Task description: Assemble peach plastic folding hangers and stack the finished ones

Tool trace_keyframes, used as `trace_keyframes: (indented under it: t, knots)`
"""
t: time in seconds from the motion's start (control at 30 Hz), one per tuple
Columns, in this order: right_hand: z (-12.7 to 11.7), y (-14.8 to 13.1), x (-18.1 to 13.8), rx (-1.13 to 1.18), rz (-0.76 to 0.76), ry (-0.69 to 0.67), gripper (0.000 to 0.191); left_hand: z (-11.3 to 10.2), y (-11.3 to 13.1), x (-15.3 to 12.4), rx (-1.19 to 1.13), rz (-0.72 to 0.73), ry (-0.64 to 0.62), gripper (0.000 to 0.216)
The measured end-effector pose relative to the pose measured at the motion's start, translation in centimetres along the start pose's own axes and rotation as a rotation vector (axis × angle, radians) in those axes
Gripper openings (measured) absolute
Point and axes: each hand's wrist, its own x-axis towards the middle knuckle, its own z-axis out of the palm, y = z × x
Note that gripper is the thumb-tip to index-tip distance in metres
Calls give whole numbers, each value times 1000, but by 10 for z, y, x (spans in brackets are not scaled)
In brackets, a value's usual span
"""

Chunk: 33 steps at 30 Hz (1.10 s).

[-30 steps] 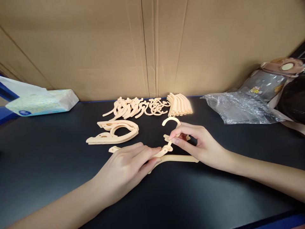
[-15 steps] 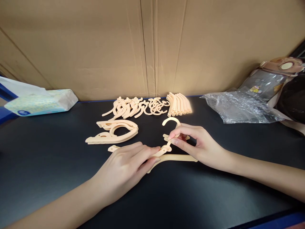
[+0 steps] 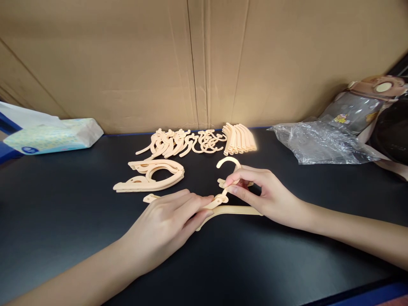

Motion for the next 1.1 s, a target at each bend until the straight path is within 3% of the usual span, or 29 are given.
trace_keyframes:
  t: [0.4, 0.67, 0.93, 1.1]
  knots:
    - [2, -1, -1, -12, -31, 8, 11, 0, 0, 1, 15, -90, 20, 18]
    - [6, -1, -4, -142, -257, 62, 22, -4, 12, 3, 30, -182, 2, 21]
    - [3, -6, -4, -178, -249, 42, 17, -7, 15, 2, 42, -229, 19, 19]
    - [2, -9, -6, -175, -253, 3, 12, -11, 15, 6, -28, -208, -66, 10]
